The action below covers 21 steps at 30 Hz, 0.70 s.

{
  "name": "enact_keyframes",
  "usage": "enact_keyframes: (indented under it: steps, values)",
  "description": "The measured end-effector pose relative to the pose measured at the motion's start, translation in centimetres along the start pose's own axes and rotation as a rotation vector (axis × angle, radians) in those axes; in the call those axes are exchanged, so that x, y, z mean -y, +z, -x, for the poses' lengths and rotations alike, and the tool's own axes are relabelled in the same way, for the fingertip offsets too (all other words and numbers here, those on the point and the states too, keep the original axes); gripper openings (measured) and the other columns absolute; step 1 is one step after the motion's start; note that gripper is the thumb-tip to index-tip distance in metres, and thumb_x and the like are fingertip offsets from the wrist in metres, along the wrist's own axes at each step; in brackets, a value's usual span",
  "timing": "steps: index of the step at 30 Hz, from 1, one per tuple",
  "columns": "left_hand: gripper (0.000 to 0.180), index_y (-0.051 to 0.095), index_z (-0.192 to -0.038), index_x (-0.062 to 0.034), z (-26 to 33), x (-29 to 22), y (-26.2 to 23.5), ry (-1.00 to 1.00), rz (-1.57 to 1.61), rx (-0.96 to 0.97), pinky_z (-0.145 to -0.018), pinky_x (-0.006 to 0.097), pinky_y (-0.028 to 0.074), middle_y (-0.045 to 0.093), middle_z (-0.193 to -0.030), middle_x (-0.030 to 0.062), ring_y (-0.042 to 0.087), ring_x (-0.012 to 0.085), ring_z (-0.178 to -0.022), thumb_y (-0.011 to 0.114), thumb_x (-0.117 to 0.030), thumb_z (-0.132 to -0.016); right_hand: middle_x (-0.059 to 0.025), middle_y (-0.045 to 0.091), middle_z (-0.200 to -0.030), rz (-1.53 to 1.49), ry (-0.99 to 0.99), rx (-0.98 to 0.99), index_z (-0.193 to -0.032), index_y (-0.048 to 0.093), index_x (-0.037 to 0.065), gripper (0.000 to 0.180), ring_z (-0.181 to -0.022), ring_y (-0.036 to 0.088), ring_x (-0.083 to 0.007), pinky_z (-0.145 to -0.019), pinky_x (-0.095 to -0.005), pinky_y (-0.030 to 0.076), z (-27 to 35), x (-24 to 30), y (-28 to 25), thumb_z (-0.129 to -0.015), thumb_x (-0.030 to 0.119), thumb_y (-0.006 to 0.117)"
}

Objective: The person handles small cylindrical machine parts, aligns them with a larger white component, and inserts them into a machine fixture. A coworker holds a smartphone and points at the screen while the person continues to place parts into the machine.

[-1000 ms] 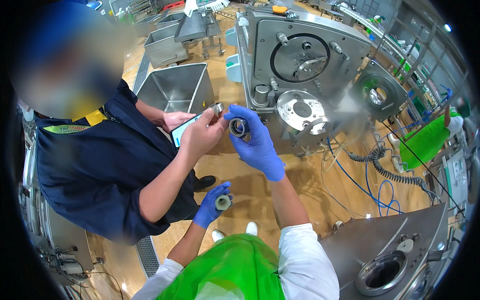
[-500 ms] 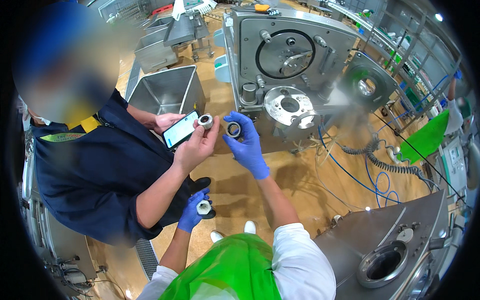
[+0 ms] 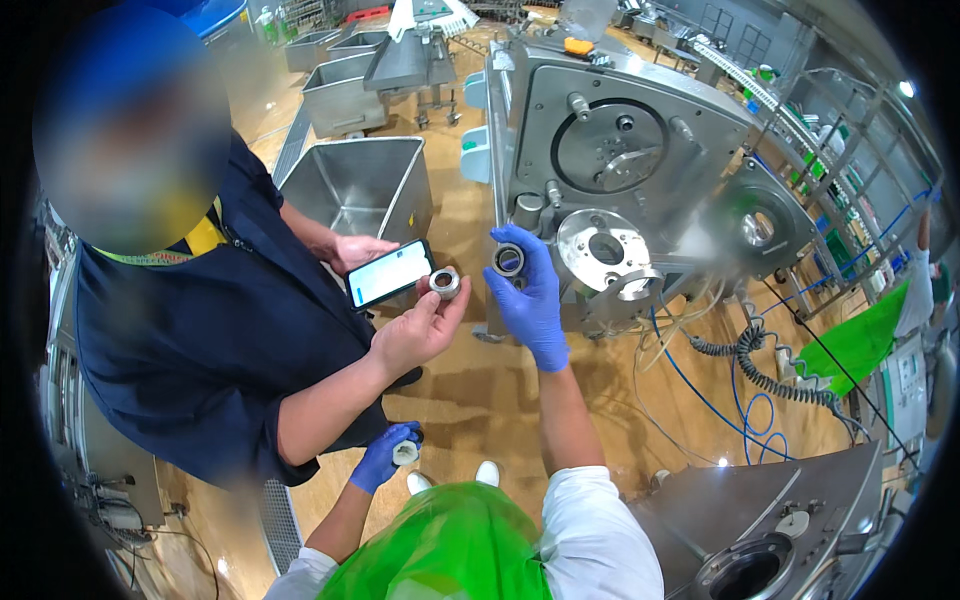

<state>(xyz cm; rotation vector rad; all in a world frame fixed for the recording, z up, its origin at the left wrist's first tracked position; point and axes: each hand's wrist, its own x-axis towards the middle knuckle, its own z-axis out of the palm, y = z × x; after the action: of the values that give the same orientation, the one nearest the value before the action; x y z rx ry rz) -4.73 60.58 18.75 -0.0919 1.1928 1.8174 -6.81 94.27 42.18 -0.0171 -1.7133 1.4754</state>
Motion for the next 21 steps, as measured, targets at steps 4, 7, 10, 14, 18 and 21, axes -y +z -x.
enact_keyframes:
  steps: [4, 7, 10, 14, 18, 21]
  values:
    - [0.033, 0.057, -0.121, -0.0003, 1.4, 0.5, -1.1, -0.029, -0.005, -0.093, -0.073, 0.029, 0.053, 0.063, -0.090, 0.0053, 0.063, 0.0146, -0.082, 0.056, -0.019, -0.094, -0.0116, 0.056, -0.125, 0.166, -0.067, 0.208, -0.131, 0.042, 0.001, 0.060, -0.119, 0.052, -0.0187, -0.101, -0.0309, 0.041, -0.6, 0.9, -0.1, -0.077, -0.009, 0.065]
    - [0.032, 0.057, -0.120, -0.0005, 2.0, 0.7, -1.8, -0.024, -0.007, -0.071, -0.074, 0.029, 0.053, 0.063, -0.089, 0.0052, 0.063, 0.0148, -0.082, 0.057, -0.019, -0.093, -0.0113, 0.056, -0.125, 0.125, -0.007, 0.225, -0.131, 0.043, 0.001, 0.061, -0.118, 0.053, -0.0185, -0.100, -0.0304, 0.042, -0.3, 0.7, 0.2, -0.076, -0.008, 0.067]
    - [0.030, 0.060, -0.117, -0.0029, 2.1, 0.7, -2.3, -0.058, -0.039, -0.119, -0.075, 0.028, 0.053, 0.063, -0.092, 0.0056, 0.063, 0.0150, -0.083, 0.059, -0.019, -0.092, -0.0114, 0.056, -0.124, 0.012, 0.065, 0.165, -0.131, 0.043, 0.001, 0.061, -0.118, 0.053, -0.0181, -0.099, -0.0298, 0.043, 0.0, -0.8, 0.7, -0.077, -0.008, 0.067]
    - [0.027, 0.063, -0.113, -0.0037, 2.0, 2.7, -5.3, -0.097, -0.067, -0.174, -0.073, 0.030, 0.054, 0.063, -0.094, 0.0070, 0.064, 0.0177, -0.083, 0.060, -0.019, -0.091, -0.0084, 0.059, -0.120, -0.107, 0.037, 0.015, -0.125, 0.047, 0.002, 0.053, -0.109, 0.055, -0.0138, -0.092, -0.0265, 0.045, 0.5, -3.4, 1.5, -0.077, -0.002, 0.071]
    - [0.027, 0.064, -0.110, -0.0028, 3.4, 4.1, -7.9, -0.125, -0.095, -0.253, -0.070, 0.033, 0.055, 0.063, -0.092, 0.0079, 0.064, 0.0202, -0.082, 0.063, -0.020, -0.089, -0.0092, 0.059, -0.122, -0.035, -0.010, -0.066, -0.121, 0.048, 0.002, 0.050, -0.109, 0.055, -0.0139, -0.091, -0.0273, 0.045, 0.8, -4.6, 1.6, -0.078, 0.001, 0.073]
    - [0.025, 0.065, -0.108, -0.0035, 4.5, 7.2, -12.1, -0.002, -0.294, -0.257, -0.066, 0.034, 0.055, 0.063, -0.090, 0.0081, 0.065, 0.0207, -0.078, 0.064, -0.019, -0.088, -0.0116, 0.059, -0.122, 0.108, -0.092, -0.021, -0.122, 0.047, 0.002, 0.051, -0.110, 0.056, -0.0154, -0.092, -0.0271, 0.046, 0.4, -4.1, 1.5, -0.077, -0.001, 0.072]
